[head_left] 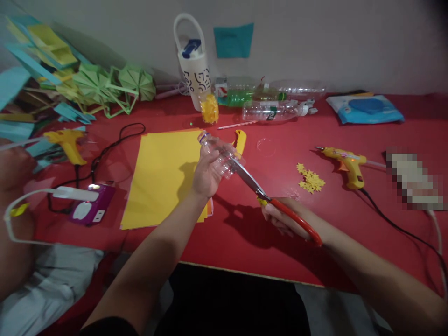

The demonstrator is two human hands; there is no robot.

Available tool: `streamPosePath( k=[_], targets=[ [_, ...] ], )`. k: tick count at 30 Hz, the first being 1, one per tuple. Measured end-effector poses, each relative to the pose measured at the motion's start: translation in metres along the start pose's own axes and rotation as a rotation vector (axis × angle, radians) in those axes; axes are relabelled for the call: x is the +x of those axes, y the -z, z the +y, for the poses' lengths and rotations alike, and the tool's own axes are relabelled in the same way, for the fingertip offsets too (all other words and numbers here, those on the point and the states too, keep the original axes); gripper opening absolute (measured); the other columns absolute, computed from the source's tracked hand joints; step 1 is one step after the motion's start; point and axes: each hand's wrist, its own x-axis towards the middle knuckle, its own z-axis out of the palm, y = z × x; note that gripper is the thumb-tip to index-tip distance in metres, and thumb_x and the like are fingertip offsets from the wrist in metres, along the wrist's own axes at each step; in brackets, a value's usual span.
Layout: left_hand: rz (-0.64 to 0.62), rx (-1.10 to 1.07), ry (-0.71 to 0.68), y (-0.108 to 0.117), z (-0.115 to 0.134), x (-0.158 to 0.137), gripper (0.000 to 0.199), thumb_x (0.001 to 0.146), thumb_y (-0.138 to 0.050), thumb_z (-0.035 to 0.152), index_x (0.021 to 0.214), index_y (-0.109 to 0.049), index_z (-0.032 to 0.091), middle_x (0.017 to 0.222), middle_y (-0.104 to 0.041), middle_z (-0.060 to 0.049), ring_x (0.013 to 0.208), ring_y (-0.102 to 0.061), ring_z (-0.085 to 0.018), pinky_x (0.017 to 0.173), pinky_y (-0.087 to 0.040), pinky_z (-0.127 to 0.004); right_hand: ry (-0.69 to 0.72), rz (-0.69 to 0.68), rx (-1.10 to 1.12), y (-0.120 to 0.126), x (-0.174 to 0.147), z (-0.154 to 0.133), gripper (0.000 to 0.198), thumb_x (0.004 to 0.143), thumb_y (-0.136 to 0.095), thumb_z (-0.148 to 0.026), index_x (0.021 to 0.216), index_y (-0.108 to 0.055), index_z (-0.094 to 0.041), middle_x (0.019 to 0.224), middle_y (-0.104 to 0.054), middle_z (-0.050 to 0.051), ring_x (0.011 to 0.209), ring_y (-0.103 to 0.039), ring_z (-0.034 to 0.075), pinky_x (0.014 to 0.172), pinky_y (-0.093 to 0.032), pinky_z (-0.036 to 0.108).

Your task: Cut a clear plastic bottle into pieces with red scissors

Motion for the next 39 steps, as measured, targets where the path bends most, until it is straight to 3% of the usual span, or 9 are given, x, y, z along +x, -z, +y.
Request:
streamPosePath(
  k=[3, 6, 10, 17, 23, 28, 39],
  targets=[
    [0.007, -0.013, 0.004, -0.002, 0.002, -0.001, 0.039, 0.068, -0.077, 0.045, 0.095, -0.058, 0.025, 0.090, -0.069, -0.002, 0.100, -0.069, -0.024, 0.095, -0.054, -0.041, -0.024, 0.011, 0.031, -0.003, 0.000, -0.002, 0.063, 0.066, -0.062, -0.082, 0.066, -0.039, -0.024, 0.045, -0.033, -0.011, 0.038, -0.031, 0.005, 0.038, -0.026, 0.020],
    [0.032, -0.020, 0.018, -0.003, 0.003, 0.000, 0.038, 0.080, -0.066, 0.058, 0.093, -0.059, 0.023, 0.087, -0.069, -0.002, 0.099, -0.070, -0.023, 0.094, -0.055, -0.042, -0.024, 0.022, 0.036, -0.006, 0.001, -0.001, 0.057, 0.070, -0.063, -0.075, 0.066, -0.038, -0.024, 0.046, -0.033, -0.011, 0.038, -0.031, 0.005, 0.037, -0.025, 0.020],
    [0.067, -0.024, 0.035, -0.003, 0.003, 0.003, 0.037, 0.088, -0.056, 0.060, 0.088, -0.059, 0.023, 0.083, -0.069, -0.002, 0.096, -0.071, -0.022, 0.091, -0.057, -0.042, -0.021, 0.039, 0.009, -0.006, 0.002, 0.000, 0.056, 0.070, -0.064, -0.073, 0.063, -0.037, -0.024, 0.045, -0.034, -0.010, 0.037, -0.032, 0.005, 0.036, -0.024, 0.021],
    [0.082, 0.021, 0.037, 0.001, 0.003, 0.007, 0.037, 0.087, -0.057, 0.059, 0.101, -0.060, 0.025, 0.087, -0.070, -0.004, 0.100, -0.069, -0.023, 0.089, -0.056, -0.040, 0.014, -0.017, -0.002, -0.003, 0.007, 0.008, 0.056, 0.074, -0.059, -0.076, 0.065, -0.041, -0.024, 0.044, -0.035, -0.010, 0.036, -0.034, 0.006, 0.036, -0.029, 0.022],
    [0.060, 0.023, 0.043, -0.002, -0.003, 0.004, 0.038, 0.086, -0.058, 0.061, 0.095, -0.058, 0.024, 0.085, -0.068, -0.003, 0.096, -0.069, -0.022, 0.090, -0.054, -0.041, 0.061, -0.015, -0.059, -0.006, 0.007, 0.006, 0.059, 0.074, -0.055, -0.081, 0.067, -0.039, -0.024, 0.048, -0.037, -0.010, 0.037, -0.034, 0.005, 0.037, -0.031, 0.022],
    [0.051, 0.012, 0.049, -0.004, -0.004, 0.002, 0.038, 0.087, -0.057, 0.061, 0.096, -0.058, 0.024, 0.085, -0.068, -0.003, 0.090, -0.069, -0.021, 0.089, -0.055, -0.040, 0.006, 0.003, -0.031, -0.009, 0.004, 0.004, 0.053, 0.077, -0.054, -0.075, 0.069, -0.041, -0.024, 0.050, -0.035, -0.010, 0.038, -0.034, 0.005, 0.037, -0.029, 0.021],
    [0.046, 0.015, 0.059, -0.002, -0.004, 0.003, 0.038, 0.087, -0.056, 0.061, 0.093, -0.059, 0.024, 0.084, -0.068, -0.003, 0.087, -0.069, -0.020, 0.086, -0.055, -0.039, 0.131, 0.037, -0.095, -0.013, 0.003, 0.004, 0.054, 0.081, -0.055, -0.072, 0.064, -0.034, -0.025, 0.050, -0.038, -0.007, 0.040, -0.035, 0.006, 0.035, -0.027, 0.022]
  ],
)
